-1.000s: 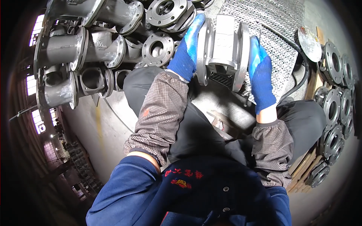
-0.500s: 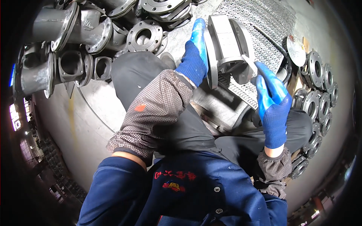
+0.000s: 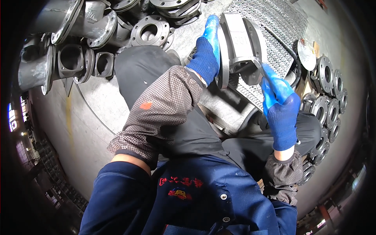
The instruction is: The person handles several metal flanges, uses a tool to scrape or clean the inner and outer surfaces of one flange, and places them onto a wooden pallet.
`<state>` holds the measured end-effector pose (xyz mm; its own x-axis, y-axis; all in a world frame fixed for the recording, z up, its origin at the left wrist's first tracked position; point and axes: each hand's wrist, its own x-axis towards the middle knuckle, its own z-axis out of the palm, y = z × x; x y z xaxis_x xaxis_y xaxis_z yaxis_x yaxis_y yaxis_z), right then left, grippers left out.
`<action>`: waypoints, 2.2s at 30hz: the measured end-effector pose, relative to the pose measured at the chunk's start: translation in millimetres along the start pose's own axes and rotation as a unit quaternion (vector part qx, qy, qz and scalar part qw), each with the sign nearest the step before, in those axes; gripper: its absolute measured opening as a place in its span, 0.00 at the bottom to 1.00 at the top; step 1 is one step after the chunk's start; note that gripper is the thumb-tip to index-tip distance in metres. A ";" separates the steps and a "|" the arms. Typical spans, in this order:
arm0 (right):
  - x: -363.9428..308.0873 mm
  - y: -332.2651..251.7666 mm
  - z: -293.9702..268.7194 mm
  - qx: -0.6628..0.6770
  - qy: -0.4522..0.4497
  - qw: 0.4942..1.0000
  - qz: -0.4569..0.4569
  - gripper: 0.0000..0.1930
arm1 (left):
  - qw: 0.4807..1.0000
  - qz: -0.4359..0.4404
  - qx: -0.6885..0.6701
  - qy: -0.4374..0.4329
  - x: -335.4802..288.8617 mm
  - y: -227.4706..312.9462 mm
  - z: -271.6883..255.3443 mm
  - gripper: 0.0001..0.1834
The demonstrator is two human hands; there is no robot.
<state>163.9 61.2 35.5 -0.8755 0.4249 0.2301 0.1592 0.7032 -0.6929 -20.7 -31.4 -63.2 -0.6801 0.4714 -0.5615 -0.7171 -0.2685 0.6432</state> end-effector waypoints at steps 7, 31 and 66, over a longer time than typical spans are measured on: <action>7.8 -25.9 -10.9 -0.342 -0.107 0.931 -0.068 0.18 | 1.000 0.013 0.025 0.002 0.3 0.4 0.0 0.49; 19.0 -21.3 -21.9 -0.274 -0.082 0.951 -0.117 0.25 | 0.999 0.009 0.039 0.015 0.5 1.0 3.1 0.47; 16.3 -30.6 -16.7 -0.324 -0.113 0.937 -0.072 0.25 | 0.998 0.022 -0.003 0.055 -4.9 2.8 4.5 0.35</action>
<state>152.3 56.1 71.8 -0.9717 0.2189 0.0889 0.2111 0.9734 -0.0889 -18.7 -30.7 -56.2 -0.7236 0.3641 -0.5864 -0.6865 -0.2919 0.6660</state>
